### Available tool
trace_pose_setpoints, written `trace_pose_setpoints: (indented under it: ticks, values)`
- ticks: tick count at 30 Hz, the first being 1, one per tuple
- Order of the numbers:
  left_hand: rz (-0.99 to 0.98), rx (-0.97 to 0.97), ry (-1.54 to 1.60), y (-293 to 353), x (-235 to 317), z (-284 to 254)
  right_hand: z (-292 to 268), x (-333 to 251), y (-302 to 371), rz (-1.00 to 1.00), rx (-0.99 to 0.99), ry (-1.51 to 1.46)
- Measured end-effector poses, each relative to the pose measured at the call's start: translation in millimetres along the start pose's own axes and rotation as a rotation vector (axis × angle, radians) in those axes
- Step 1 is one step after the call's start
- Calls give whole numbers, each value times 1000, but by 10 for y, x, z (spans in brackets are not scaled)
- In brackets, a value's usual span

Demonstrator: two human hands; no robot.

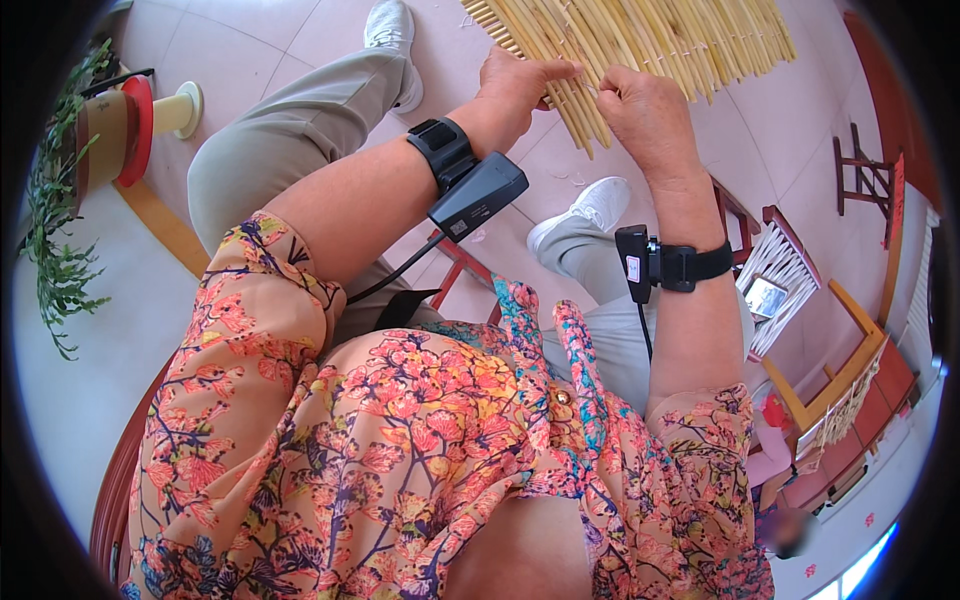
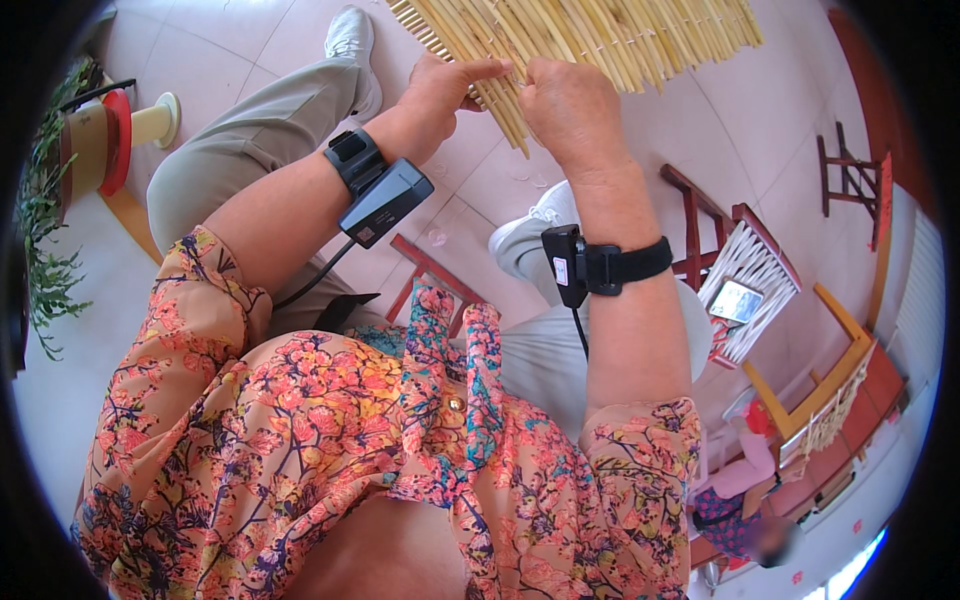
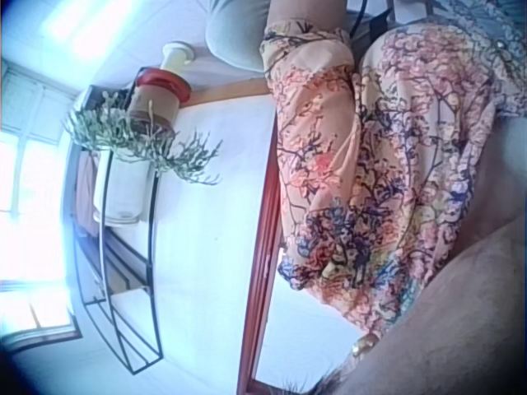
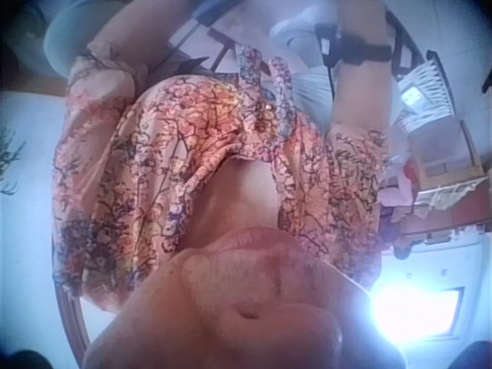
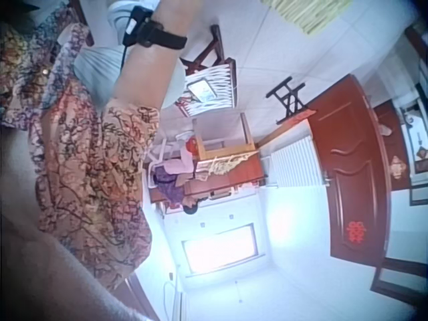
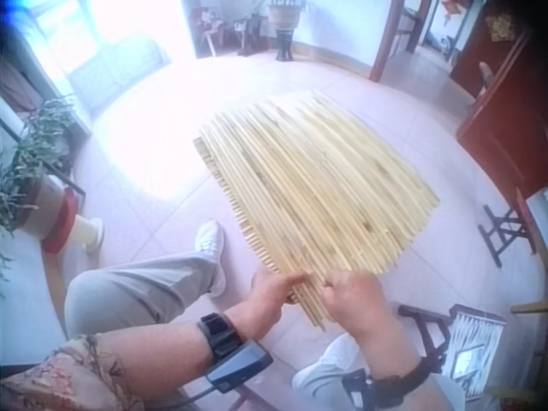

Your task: Manually weaving and tying together thin bamboo or wooden strips to create a mat or screen.

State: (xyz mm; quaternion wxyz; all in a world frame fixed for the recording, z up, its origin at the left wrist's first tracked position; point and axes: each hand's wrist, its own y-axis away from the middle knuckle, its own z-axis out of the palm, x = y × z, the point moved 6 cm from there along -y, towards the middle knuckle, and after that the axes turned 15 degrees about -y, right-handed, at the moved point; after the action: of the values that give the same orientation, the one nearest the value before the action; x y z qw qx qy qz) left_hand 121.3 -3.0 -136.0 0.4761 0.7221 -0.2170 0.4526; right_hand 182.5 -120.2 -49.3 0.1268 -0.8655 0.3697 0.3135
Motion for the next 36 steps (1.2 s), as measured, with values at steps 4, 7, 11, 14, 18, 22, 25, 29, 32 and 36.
trace_pose_setpoints:
  ticks: [4,7,11,14,18,22,25,29,32,36]
  values:
    - [-21,-5,-10,-27,-24,0,2,20,-5,15,-4,-5]
    - [-14,12,10,-43,-38,-8,5,5,-6,12,-12,-9]
    - [-14,41,19,-42,-35,-10,7,9,-8,5,-13,10]
    - [-16,45,9,-40,-29,-11,10,3,-10,7,-15,7]
    - [-13,39,13,-48,-20,-21,22,-15,-24,-8,-20,18]
    - [-10,33,30,-33,-16,6,20,-31,-26,-10,-18,26]
    - [-15,31,34,-29,-2,19,13,-56,-28,-19,-27,44]
    - [-3,32,44,-29,-29,11,24,-71,-30,-18,-31,74]
    - [-10,35,39,-26,-42,13,39,-79,-28,-14,-36,106]
    - [-43,48,22,5,-17,12,92,-99,-26,-53,-47,173]
